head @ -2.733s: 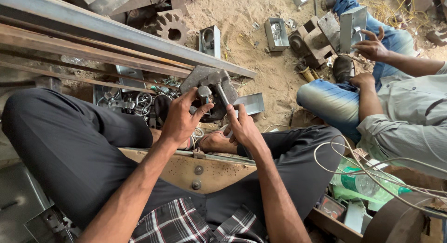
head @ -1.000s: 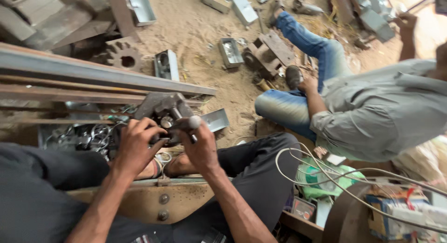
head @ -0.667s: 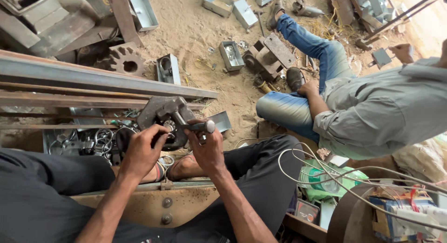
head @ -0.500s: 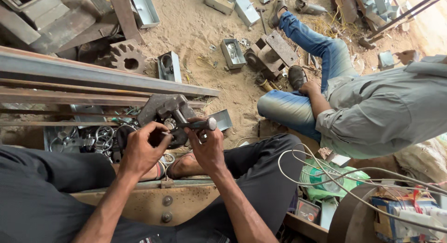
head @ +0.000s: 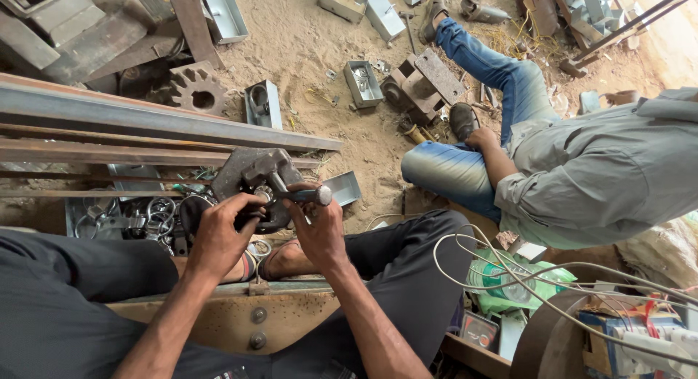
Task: The person assembles metal components using a hammer and pins while seated on the floor, placing parts onto a metal jig and striking them with the hammer.
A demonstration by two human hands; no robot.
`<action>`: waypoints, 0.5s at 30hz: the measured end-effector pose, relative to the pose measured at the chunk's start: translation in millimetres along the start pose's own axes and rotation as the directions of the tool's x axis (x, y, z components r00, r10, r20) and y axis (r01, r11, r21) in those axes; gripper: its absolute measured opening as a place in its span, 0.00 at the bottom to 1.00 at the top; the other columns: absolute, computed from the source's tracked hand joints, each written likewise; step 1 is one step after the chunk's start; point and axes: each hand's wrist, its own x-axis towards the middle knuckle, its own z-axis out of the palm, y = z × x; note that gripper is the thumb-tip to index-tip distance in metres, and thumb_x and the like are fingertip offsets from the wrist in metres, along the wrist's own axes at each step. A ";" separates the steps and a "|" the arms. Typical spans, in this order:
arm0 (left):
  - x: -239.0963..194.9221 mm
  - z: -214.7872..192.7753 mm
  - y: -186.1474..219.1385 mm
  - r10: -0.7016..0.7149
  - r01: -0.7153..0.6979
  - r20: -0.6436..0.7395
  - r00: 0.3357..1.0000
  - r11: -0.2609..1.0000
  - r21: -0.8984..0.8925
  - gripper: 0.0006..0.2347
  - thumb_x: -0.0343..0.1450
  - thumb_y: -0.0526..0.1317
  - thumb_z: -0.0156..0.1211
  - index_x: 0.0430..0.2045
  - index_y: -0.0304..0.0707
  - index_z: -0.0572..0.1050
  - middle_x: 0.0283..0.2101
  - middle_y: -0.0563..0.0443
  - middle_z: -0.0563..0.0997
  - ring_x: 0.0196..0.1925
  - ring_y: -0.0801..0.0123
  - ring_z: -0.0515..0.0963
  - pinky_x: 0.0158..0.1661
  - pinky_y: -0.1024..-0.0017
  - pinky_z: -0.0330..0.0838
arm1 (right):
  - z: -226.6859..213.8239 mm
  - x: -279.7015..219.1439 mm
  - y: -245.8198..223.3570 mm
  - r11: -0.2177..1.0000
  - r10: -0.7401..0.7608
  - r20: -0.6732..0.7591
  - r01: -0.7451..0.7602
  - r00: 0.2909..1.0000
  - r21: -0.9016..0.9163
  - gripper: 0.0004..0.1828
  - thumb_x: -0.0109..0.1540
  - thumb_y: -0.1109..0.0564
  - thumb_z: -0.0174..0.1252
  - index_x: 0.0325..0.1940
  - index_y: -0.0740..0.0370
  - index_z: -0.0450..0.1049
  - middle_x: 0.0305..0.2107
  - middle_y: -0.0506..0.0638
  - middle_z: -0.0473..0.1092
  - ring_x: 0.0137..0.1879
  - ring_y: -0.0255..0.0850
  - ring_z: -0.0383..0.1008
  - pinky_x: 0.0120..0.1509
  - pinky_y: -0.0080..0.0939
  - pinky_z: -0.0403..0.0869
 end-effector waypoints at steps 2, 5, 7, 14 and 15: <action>-0.5 0.1 -1.8 0.006 -0.006 0.000 1.000 1.000 0.017 0.13 0.64 0.29 0.67 0.42 0.40 0.81 0.43 0.46 0.86 0.44 0.61 0.87 0.44 0.67 0.82 | 0.2 0.3 -0.5 1.000 0.022 0.009 -0.022 1.000 0.008 0.13 0.63 0.62 0.66 0.51 0.63 0.74 0.33 0.50 0.75 0.33 0.35 0.74 0.37 0.37 0.73; 0.2 0.2 -0.5 0.021 -0.022 0.007 1.000 0.997 0.074 0.13 0.63 0.30 0.68 0.41 0.39 0.81 0.39 0.44 0.86 0.42 0.59 0.87 0.43 0.66 0.81 | -0.2 0.7 0.4 0.999 0.050 0.019 -0.050 0.999 0.002 0.13 0.63 0.62 0.67 0.51 0.63 0.75 0.31 0.49 0.75 0.31 0.35 0.72 0.35 0.37 0.71; 0.1 -1.6 1.0 0.019 -0.020 0.010 1.000 0.992 0.127 0.11 0.65 0.31 0.69 0.40 0.39 0.81 0.36 0.42 0.85 0.39 0.56 0.86 0.40 0.63 0.79 | -0.2 1.0 1.0 0.998 0.057 0.020 -0.056 0.998 -0.010 0.13 0.63 0.62 0.67 0.51 0.63 0.75 0.29 0.49 0.75 0.30 0.36 0.71 0.34 0.38 0.70; 0.2 0.2 0.7 0.224 -0.204 -0.061 0.973 0.951 0.233 0.11 0.61 0.30 0.69 0.36 0.36 0.82 0.37 0.45 0.86 0.42 0.54 0.83 0.45 0.60 0.76 | -0.6 1.0 0.6 0.999 0.031 0.039 -0.032 0.999 0.015 0.14 0.63 0.62 0.66 0.52 0.63 0.75 0.31 0.49 0.75 0.32 0.36 0.73 0.36 0.37 0.72; 0.4 0.3 0.3 0.168 -0.156 -0.040 0.985 0.964 0.214 0.10 0.63 0.30 0.69 0.36 0.36 0.82 0.37 0.46 0.86 0.41 0.55 0.83 0.44 0.61 0.76 | -0.6 1.0 0.0 1.000 0.009 0.035 -0.008 0.999 -0.011 0.14 0.63 0.63 0.67 0.52 0.63 0.76 0.31 0.50 0.75 0.32 0.37 0.73 0.37 0.38 0.72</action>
